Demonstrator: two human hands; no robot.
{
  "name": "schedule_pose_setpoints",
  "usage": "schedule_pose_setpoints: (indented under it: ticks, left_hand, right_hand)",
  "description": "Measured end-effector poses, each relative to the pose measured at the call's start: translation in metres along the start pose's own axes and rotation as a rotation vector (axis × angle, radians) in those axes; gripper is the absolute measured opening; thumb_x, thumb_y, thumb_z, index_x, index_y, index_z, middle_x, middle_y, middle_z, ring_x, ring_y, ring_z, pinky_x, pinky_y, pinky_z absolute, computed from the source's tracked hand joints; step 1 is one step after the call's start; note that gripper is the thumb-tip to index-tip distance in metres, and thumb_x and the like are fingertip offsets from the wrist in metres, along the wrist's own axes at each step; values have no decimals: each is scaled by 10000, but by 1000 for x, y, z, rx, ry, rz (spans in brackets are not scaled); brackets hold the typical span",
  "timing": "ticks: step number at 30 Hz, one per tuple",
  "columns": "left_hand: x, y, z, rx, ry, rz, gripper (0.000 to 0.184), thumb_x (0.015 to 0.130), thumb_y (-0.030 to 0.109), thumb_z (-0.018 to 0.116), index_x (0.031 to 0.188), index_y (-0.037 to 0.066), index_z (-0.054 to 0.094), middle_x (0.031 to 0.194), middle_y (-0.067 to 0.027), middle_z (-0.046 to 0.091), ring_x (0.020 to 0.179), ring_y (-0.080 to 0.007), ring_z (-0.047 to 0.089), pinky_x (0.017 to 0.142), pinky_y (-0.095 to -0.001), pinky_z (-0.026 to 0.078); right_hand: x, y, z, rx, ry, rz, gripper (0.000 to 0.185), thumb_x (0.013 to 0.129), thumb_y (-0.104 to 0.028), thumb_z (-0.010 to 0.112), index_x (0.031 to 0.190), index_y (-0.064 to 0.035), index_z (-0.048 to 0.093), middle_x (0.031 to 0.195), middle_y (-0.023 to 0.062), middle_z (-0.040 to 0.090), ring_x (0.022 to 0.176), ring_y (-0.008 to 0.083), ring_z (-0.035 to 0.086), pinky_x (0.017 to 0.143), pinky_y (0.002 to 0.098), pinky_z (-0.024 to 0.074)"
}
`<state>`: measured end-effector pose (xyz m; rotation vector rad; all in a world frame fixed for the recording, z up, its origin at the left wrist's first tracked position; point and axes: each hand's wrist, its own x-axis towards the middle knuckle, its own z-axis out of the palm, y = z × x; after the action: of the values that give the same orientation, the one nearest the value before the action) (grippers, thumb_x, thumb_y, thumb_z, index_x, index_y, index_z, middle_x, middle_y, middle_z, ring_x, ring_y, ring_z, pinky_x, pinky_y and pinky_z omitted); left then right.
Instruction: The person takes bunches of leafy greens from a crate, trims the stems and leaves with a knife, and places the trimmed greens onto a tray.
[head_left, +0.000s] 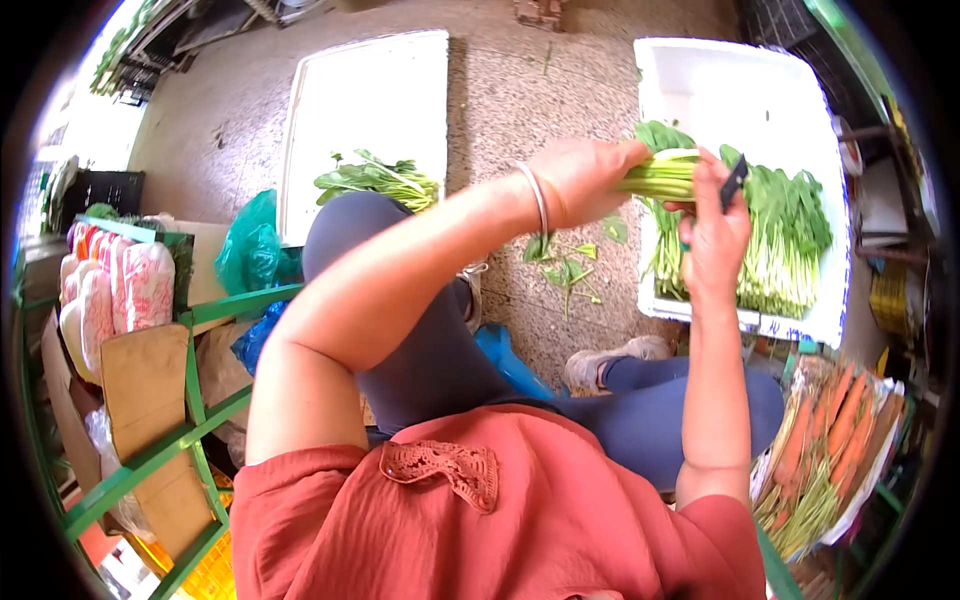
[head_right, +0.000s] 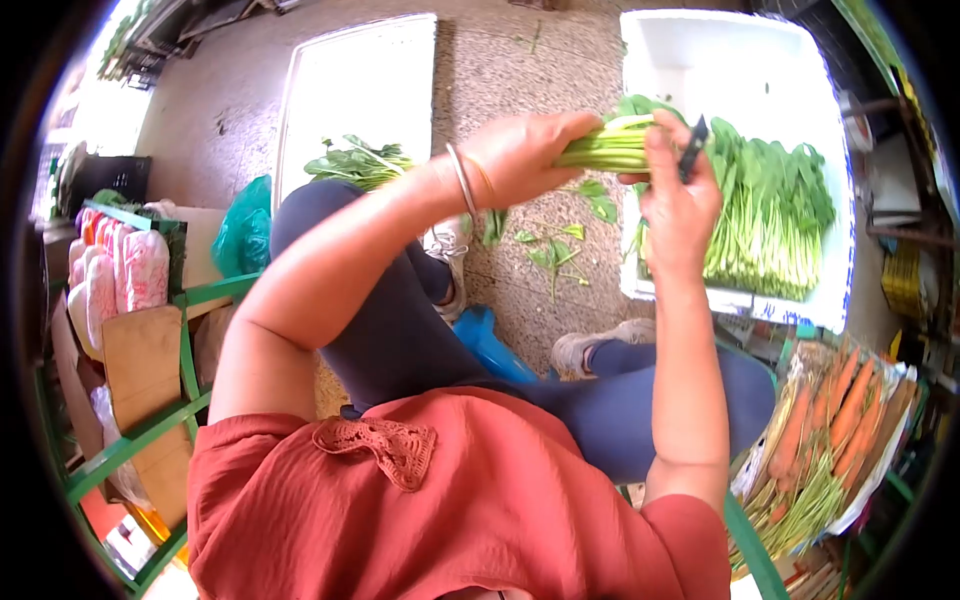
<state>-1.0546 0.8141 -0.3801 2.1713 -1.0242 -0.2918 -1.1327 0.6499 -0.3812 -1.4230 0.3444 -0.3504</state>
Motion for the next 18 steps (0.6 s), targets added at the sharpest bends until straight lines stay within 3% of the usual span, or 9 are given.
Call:
schedule_pose_setpoints:
  ticks: [2,4,6,8,10,12,15,18]
  left_hand:
    - [3,-4,-44,290,-50,-14,407,763,199,637,1130,112,483,818,-128,623,742,-310,622,660,-398,498]
    - [-4,-38,-87,362,74,106,368,783,177,615,1130,140,496,810,-104,623,729,-277,625,651,-376,506]
    - [-26,-74,-122,551,158,52,270,811,226,576,1068,159,524,809,-88,628,771,-265,627,699,-384,506]
    - [-59,-110,-133,619,70,-125,265,821,217,575,1078,171,527,792,-89,625,767,-252,631,688,-394,505]
    - [-90,-156,-117,546,-124,-446,237,844,147,533,1077,188,534,806,-87,617,793,-233,628,704,-400,484]
    - [-118,-196,-93,708,-284,-590,326,846,102,514,1158,194,496,915,-71,601,784,-195,619,772,-375,484]
    - [-147,-246,-53,704,-380,-672,403,840,41,443,1196,228,482,1044,-92,534,929,-219,589,870,-400,394]
    - [-158,-282,-19,642,-389,-626,431,823,35,457,1203,238,480,1050,-78,524,983,-221,563,855,-389,398]
  right_hand:
    - [3,-6,-3,-4,25,-1,464,837,-273,627,1182,7,494,947,113,622,651,103,607,352,130,295]
    - [9,1,-15,-75,44,104,467,851,-282,606,1203,-2,480,1007,126,612,666,97,604,359,135,308]
    - [9,16,-23,-112,34,216,419,878,-258,562,1196,3,486,964,120,614,622,86,570,371,143,313]
    - [5,32,-22,-214,34,299,394,877,-241,561,1176,8,501,930,115,615,599,79,556,366,143,308]
    - [-1,52,-28,-354,-25,356,361,876,-216,560,1152,12,519,914,114,617,579,75,549,361,144,305]
    - [-15,64,-26,-436,-65,438,329,862,-197,576,1130,-9,542,901,100,627,561,67,545,367,144,299]
    - [-38,90,-33,-434,-63,567,332,847,-210,605,1123,-32,553,887,86,629,558,68,538,390,152,291]
    - [-62,105,-27,-361,12,687,334,830,-203,631,1105,-27,558,855,72,630,552,70,525,414,166,301]
